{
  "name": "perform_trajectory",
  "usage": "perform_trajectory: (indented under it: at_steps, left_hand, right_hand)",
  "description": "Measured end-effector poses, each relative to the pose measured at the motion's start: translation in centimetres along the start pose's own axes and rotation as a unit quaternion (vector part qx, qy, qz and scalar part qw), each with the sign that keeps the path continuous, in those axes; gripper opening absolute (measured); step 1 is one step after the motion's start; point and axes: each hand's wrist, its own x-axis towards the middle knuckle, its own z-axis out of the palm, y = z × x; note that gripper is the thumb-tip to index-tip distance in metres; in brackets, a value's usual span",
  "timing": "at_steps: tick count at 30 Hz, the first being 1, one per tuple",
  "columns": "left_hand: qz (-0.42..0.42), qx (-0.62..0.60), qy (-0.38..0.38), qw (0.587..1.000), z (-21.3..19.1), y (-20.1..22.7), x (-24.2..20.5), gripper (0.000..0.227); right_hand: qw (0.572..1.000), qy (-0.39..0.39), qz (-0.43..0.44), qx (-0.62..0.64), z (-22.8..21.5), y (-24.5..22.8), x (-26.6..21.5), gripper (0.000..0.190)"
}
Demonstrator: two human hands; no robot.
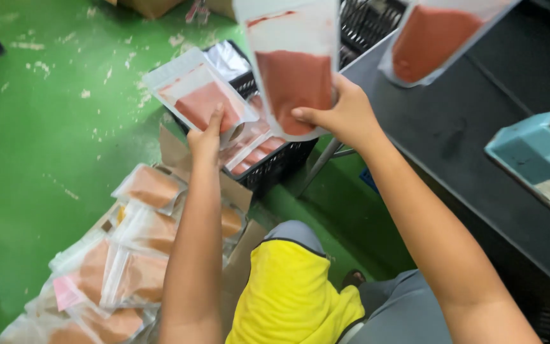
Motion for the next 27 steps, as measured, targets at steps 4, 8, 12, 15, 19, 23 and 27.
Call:
perform_trajectory:
  at_steps: [4,8,12,15,19,23,27]
  left_hand:
    - [-0.035,-0.065,-0.002,0.997,-3.0,-2.3,2.3,0.095]
    - [-0.025,-0.033,0.063,0.997,-6.2,-6.8,8.0,0.088]
    - [-0.018,-0.05,0.12,0.991,-6.8,-9.9,11.6,0.081]
    - [0.018,0.021,0.141,0.99,-6.7,-11.6,12.5,0.077]
    - [0.069,0.001,0.134,0.989,-2.7,-10.8,13.2,0.064]
    - [0.043,-0.118,0.126,0.984,0.1,-11.8,15.9,0.062]
    - [0.073,-0.141,0.095,0.983,1.0,-12.4,18.5,0.068]
  right_hand:
    - [0.997,-0.072,0.028,-0.004,5.3,1.4,2.7,0.066]
    - [0.99,-0.09,0.104,-0.03,10.9,6.2,5.6,0.074]
    - [0.98,-0.106,0.165,-0.042,16.2,13.2,8.9,0.077]
    - [0.967,-0.129,0.215,-0.053,19.8,15.2,10.2,0.096]
    - [0.956,-0.164,0.231,-0.074,25.2,19.6,13.1,0.096]
    - [0.95,-0.22,0.202,-0.093,28.6,20.1,13.9,0.092]
    - [0.946,-0.244,0.168,-0.131,34.6,27.5,16.3,0.09]
